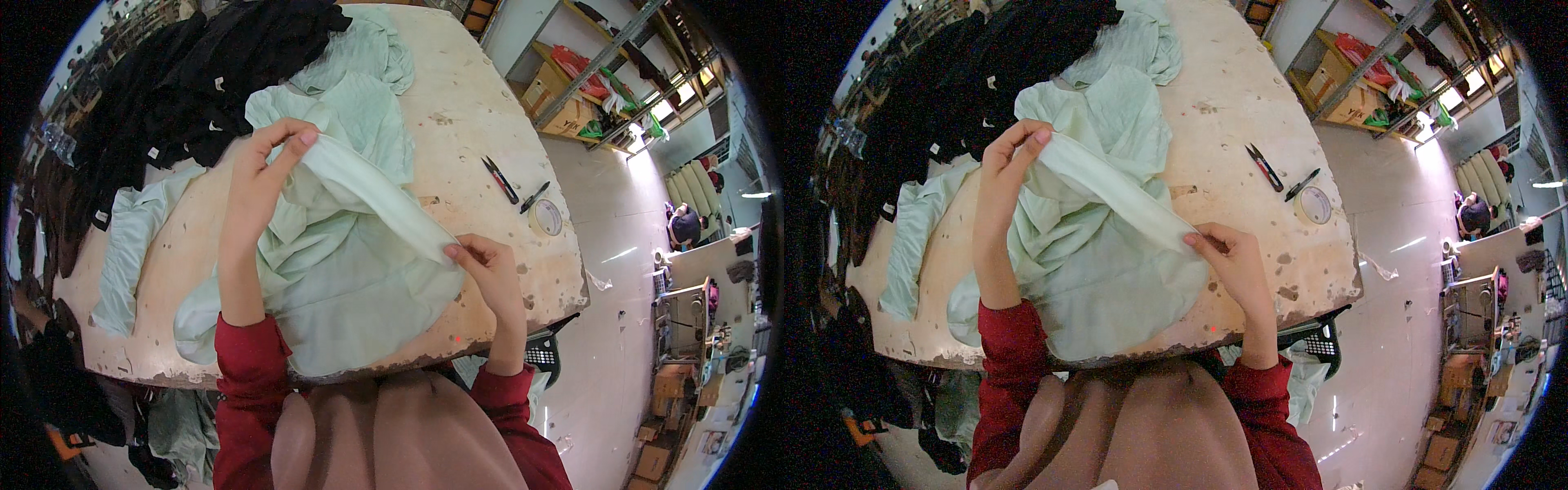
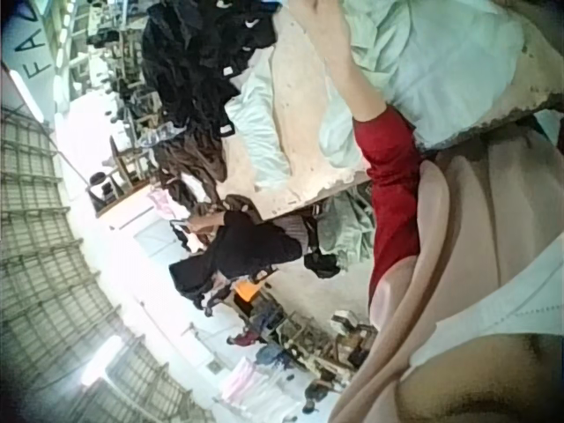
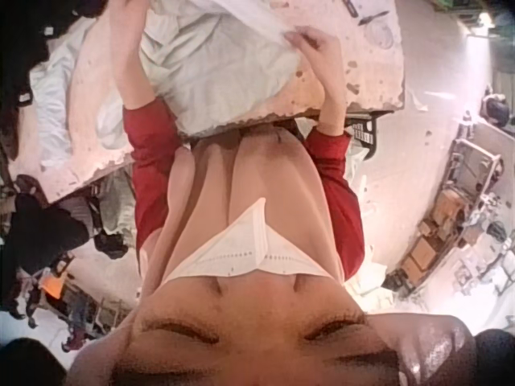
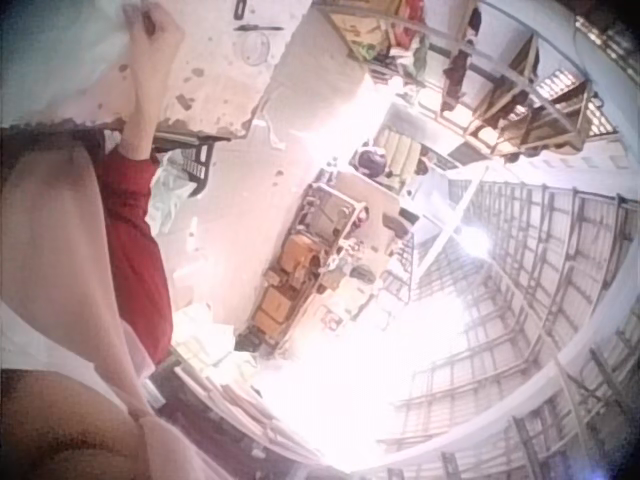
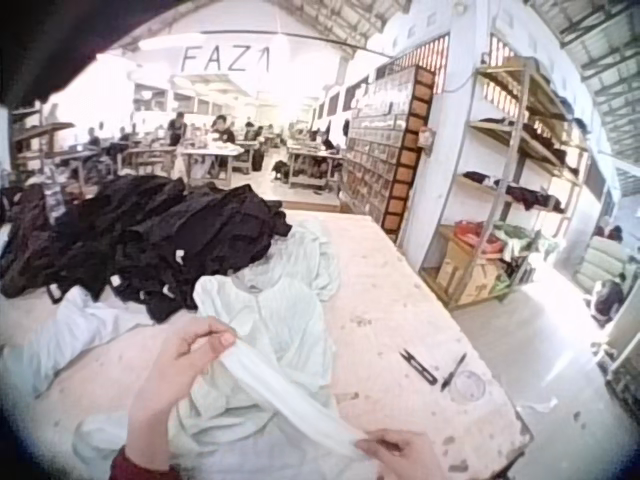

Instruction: The person measures a light green garment on a table using a measuring tape and marks it with a black marker. They repeatedly fold, unfold, and smooth the fabric while taking measurements and making marks.

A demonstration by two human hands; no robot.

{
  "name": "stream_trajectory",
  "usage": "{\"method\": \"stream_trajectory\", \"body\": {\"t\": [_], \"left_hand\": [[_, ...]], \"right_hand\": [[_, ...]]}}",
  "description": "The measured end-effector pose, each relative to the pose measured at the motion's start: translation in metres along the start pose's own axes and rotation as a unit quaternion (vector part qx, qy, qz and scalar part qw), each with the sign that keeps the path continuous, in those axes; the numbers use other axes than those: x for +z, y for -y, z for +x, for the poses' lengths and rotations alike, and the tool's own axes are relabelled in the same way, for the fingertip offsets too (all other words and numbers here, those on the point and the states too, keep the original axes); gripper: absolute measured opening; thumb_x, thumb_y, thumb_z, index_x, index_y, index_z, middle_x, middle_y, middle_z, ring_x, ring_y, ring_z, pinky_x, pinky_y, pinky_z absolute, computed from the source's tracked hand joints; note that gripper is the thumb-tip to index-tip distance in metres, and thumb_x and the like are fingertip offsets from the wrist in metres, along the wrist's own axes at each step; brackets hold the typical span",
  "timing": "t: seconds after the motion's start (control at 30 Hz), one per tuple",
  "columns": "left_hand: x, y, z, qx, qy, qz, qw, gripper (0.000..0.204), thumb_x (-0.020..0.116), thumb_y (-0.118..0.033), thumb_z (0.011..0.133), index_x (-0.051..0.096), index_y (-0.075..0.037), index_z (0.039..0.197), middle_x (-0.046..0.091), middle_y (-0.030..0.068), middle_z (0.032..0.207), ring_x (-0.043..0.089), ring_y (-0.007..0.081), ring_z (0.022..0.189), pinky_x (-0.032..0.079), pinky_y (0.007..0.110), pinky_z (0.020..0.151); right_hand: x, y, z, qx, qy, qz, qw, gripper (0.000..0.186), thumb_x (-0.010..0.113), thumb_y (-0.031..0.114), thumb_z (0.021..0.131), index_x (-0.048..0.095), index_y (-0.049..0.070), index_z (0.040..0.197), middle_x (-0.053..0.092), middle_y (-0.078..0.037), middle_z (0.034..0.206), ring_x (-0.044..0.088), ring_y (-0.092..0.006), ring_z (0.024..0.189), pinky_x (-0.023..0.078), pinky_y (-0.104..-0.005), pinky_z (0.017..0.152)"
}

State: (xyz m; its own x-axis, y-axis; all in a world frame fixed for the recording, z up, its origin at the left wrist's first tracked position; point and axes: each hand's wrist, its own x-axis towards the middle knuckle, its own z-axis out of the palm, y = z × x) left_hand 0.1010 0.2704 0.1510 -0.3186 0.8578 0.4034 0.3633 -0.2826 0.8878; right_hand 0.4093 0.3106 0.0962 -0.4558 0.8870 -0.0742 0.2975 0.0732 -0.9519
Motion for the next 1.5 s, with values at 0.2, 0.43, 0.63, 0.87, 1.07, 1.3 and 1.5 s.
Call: {"method": "stream_trajectory", "body": {"t": [0.2,0.43,0.63,0.87,1.07,1.3,1.5], "left_hand": [[-0.005,0.015,0.005,-0.082,-0.033,-0.075,0.993,0.026,0.058,-0.024,0.094,0.064,0.001,0.092,0.053,-0.0054,0.075,0.045,0.0041,0.074,0.034,0.018,0.069],[0.051,-0.022,-0.018,0.177,-0.218,0.511,0.812,0.031,0.059,-0.027,0.092,0.057,-0.008,0.116,0.059,0.0101,0.105,0.053,0.0272,0.095,0.038,0.039,0.082],[0.105,0.002,-0.180,0.078,0.254,0.283,0.921,0.064,0.057,-0.044,0.089,0.037,-0.013,0.142,0.035,0.0125,0.147,0.038,0.0323,0.131,0.027,0.048,0.109],[0.016,0.028,-0.265,0.058,0.303,0.198,0.930,0.055,0.063,-0.042,0.085,0.056,-0.011,0.129,0.049,0.0114,0.139,0.048,0.0296,0.126,0.039,0.045,0.104],[-0.055,0.015,-0.326,-0.024,-0.360,0.104,0.927,0.018,0.047,-0.003,0.090,0.062,0.000,0.080,0.063,0.0146,0.089,0.057,0.0175,0.081,0.042,0.026,0.074],[-0.053,0.016,-0.288,-0.090,-0.127,0.306,0.939,0.028,0.060,0.001,0.077,0.065,-0.006,0.104,0.063,0.0093,0.103,0.050,0.0314,0.115,0.036,0.042,0.101],[-0.079,0.037,-0.278,-0.140,-0.103,0.460,0.871,0.025,0.067,-0.006,0.079,0.064,-0.004,0.104,0.056,0.0096,0.111,0.050,0.0241,0.102,0.039,0.035,0.092]], "right_hand": [[0.000,-0.011,-0.014,0.026,0.050,0.107,0.993,0.019,0.063,0.019,0.092,0.067,0.001,0.095,0.062,0.003,0.079,0.052,-0.0040,0.071,0.040,-0.0200,0.065],[0.017,0.001,-0.015,0.051,-0.042,0.272,0.960,0.017,0.052,0.023,0.099,0.058,0.007,0.101,0.058,0.007,0.080,0.050,0.0000,0.065,0.040,-0.0176,0.057],[0.007,-0.030,-0.021,0.003,-0.204,0.192,0.960,0.017,0.051,0.019,0.099,0.058,0.005,0.103,0.059,0.003,0.078,0.051,-0.0045,0.063,0.041,-0.0198,0.056],[-0.035,-0.109,-0.077,-0.012,-0.284,-0.164,0.945,0.013,0.056,0.010,0.094,0.060,0.001,0.102,0.063,-0.004,0.085,0.057,-0.0130,0.082,0.044,-0.0247,0.076],[-0.014,-0.075,-0.092,-0.178,-0.236,-0.187,0.937,0.018,0.065,0.004,0.084,0.063,0.005,0.102,0.064,-0.007,0.092,0.059,-0.0194,0.086,0.046,-0.0307,0.078],[0.090,-0.038,-0.088,-0.345,0.194,-0.258,0.881,0.028,0.075,0.022,0.076,0.063,0.012,0.099,0.060,-0.003,0.097,0.057,-0.0240,0.087,0.044,-0.0381,0.077],[0.105,-0.055,-0.083,-0.285,0.142,-0.258,0.912,0.020,0.069,0.015,0.083,0.062,0.007,0.099,0.059,-0.006,0.091,0.058,-0.0242,0.084,0.045,-0.0353,0.076]]}}
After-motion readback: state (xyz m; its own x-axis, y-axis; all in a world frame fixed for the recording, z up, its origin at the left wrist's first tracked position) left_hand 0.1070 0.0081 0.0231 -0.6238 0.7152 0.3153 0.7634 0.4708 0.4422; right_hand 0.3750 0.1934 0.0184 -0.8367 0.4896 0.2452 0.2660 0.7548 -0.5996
